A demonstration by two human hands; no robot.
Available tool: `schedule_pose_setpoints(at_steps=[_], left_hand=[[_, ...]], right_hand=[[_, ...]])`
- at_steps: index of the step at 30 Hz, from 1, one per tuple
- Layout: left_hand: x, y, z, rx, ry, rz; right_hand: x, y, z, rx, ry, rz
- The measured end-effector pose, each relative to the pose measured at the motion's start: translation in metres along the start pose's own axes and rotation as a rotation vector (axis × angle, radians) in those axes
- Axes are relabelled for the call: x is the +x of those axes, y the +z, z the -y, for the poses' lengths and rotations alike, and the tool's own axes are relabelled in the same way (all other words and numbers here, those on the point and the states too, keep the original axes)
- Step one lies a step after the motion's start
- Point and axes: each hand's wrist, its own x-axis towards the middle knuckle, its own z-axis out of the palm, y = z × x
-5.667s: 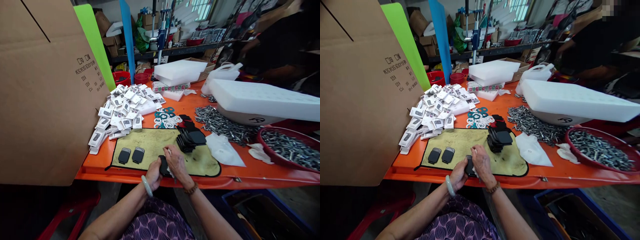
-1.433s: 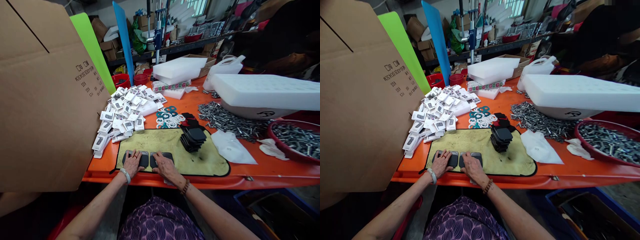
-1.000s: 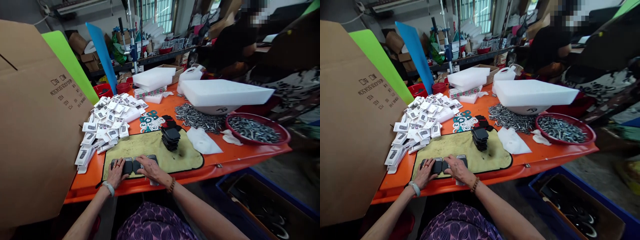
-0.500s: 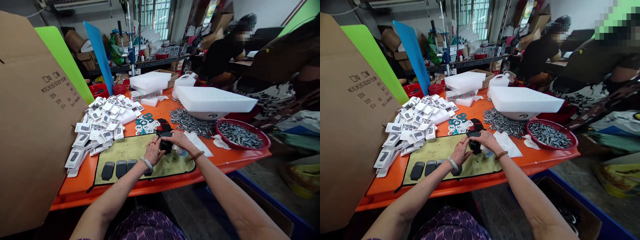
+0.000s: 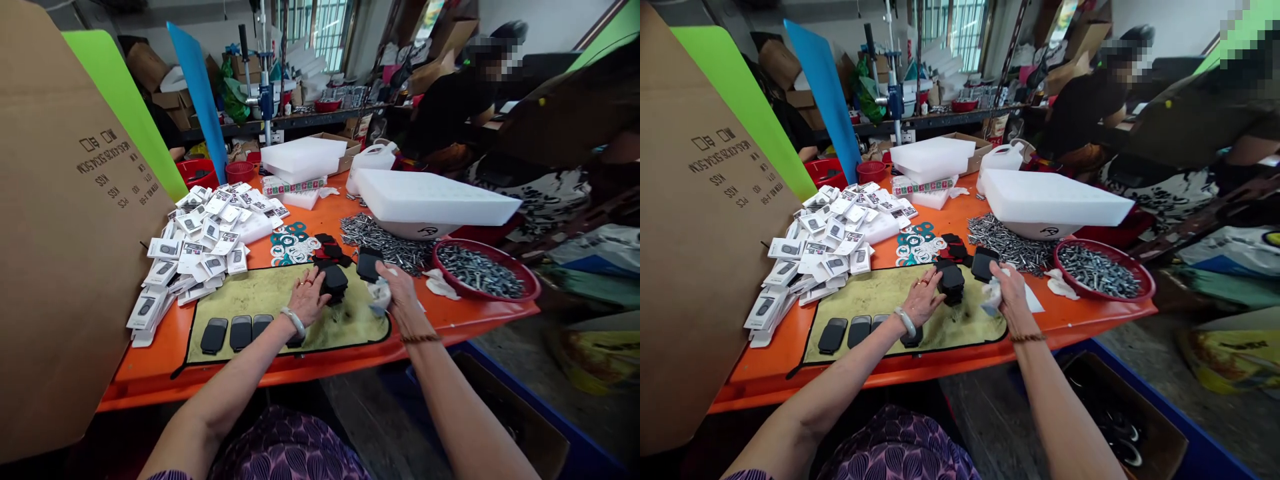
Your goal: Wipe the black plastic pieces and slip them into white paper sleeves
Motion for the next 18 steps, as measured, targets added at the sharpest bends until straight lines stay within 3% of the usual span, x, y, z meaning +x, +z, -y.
schedule_pose_setpoints(at_steps=[4, 6, 8, 11, 13, 16, 18], left_hand=[[-0.036, 0.004, -0.023, -0.890, -0.225, -0.096], [-0.055, 0.009, -0.031, -1.333, -0.424, -0.077], [-0.070, 0.012, -0.033, -1.601, -0.591, -0.119], [-0.082, 0.009, -0.027, -1.740, -0.692, -0.194], [-0.087, 0.008, -0.025, -1.766, -0.689, -0.165], [-0.095, 0.012, -0.028, -1.774, -0.682, -0.109], [-0.101, 0.020, -0.031, -1.739, -0.667, -0.104]], right_hand=[[-0.057, -0.003, 0.004, 0.026, 0.208, 0.198], [-0.085, 0.010, -0.003, -0.108, 0.166, 0.338], [-0.105, 0.026, -0.013, -0.291, 0.000, 0.363], [-0.125, 0.045, -0.020, -0.507, -0.299, 0.130], [-0.137, 0.055, -0.018, -0.548, -0.436, 0.029], [-0.149, 0.069, -0.015, -0.590, -0.562, 0.158], [-0.146, 0.073, -0.020, -0.644, -0.569, 0.217]])
